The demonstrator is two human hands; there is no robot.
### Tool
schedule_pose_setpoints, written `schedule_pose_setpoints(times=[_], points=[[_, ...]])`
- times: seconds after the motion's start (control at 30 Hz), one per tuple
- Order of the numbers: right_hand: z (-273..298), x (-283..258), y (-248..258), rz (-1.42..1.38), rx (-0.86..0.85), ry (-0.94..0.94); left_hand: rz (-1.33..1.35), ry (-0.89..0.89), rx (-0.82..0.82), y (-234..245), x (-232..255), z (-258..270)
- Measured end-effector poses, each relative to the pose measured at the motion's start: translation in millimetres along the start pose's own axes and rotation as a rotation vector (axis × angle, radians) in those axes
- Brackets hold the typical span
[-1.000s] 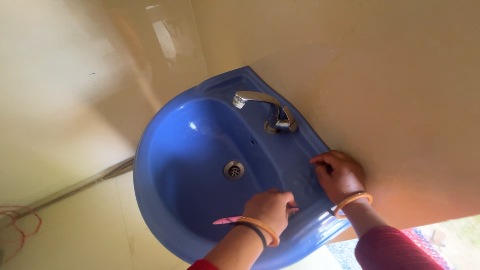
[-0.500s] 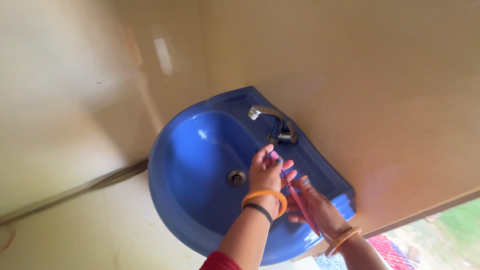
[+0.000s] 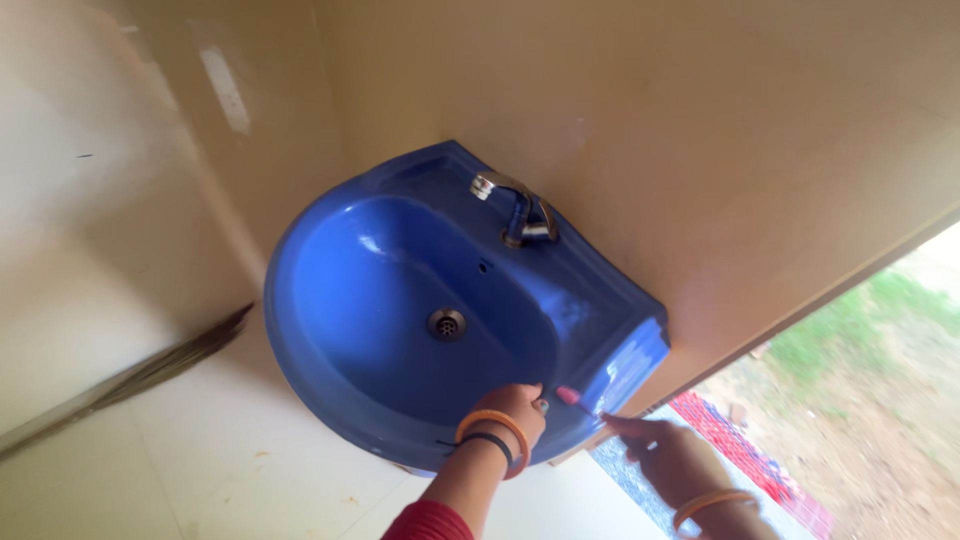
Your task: The person uses a toothbrush to scrub the base of a decorative pillar, then moves to a blue sink. They turn on the tap, wet the toothbrush, and scrub the interior basin, drain, and faucet area of the sink.
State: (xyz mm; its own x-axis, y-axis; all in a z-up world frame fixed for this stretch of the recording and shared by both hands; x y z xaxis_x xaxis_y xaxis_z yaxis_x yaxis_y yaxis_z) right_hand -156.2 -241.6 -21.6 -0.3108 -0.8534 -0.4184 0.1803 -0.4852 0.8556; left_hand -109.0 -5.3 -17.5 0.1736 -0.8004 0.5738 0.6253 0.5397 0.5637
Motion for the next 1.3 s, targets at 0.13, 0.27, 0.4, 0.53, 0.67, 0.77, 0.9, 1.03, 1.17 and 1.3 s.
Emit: schedule_pose_setpoints(times=[0.13, 0.27, 0.4, 0.53, 0.67, 0.77, 0.9, 1.03, 1.17, 1.3], points=[[21.2, -21.8, 14.8, 0.101, 0.051, -0.072, -0.127, -0.069, 0.028, 15.3, 1.7, 16.4], [18.1, -44.8, 49.8, 0.223, 0.205, -0.076, -0.390, -0.101, 0.024, 13.7, -4.2, 26.0], [26.5, -82.9, 10.9, 0.066, 0.209, 0.019, -0.525, -0.061, 0.004, 15.7, -21.7, 29.8], [26.3, -95.0, -44.4, -0.046, -0.150, -0.137, -0.637, -0.003, 0.028, 57.5, -65.4, 43.5], [0.7, -116.0, 2.0, 0.361, 0.031, 0.087, -0.737, 0.090, 0.165, 102.6, -104.2, 54.0], [-2.3, -111.6, 20.5, 0.460, 0.130, 0.054, -0.664, 0.128, 0.209, 108.3, -113.0, 51.7], [17.2, -138.1, -17.3, 0.719, -0.035, 0.124, -0.666, 0.164, 0.168, 106.9, -113.3, 48.0], [36.8, -172.4, -56.2, 0.408, -0.098, 0.181, -0.651, 0.156, 0.191, 109.6, -113.0, 47.8], [22.5, -168.1, -67.2, 0.216, -0.234, 0.232, -0.638, 0.157, 0.192, 108.3, -115.0, 45.5], [16.9, -183.4, -31.6, 0.111, -0.101, 0.698, -0.650, 0.154, 0.214, 109.4, -115.0, 42.5]])
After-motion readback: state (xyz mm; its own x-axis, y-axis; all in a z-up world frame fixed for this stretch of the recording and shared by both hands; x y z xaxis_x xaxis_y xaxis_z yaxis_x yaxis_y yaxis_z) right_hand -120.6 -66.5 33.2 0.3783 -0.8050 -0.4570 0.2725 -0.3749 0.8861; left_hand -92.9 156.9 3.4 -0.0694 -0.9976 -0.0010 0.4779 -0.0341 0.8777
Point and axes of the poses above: each hand's wrist, its own z-axis away from the middle knuckle, its own y-axis out of the back of the hand, x = y × z, the point moved 10 cm from there along -z, towards the middle knuckle, and after that the axes turned 6 degrees about -z, right-handed, at the moved point
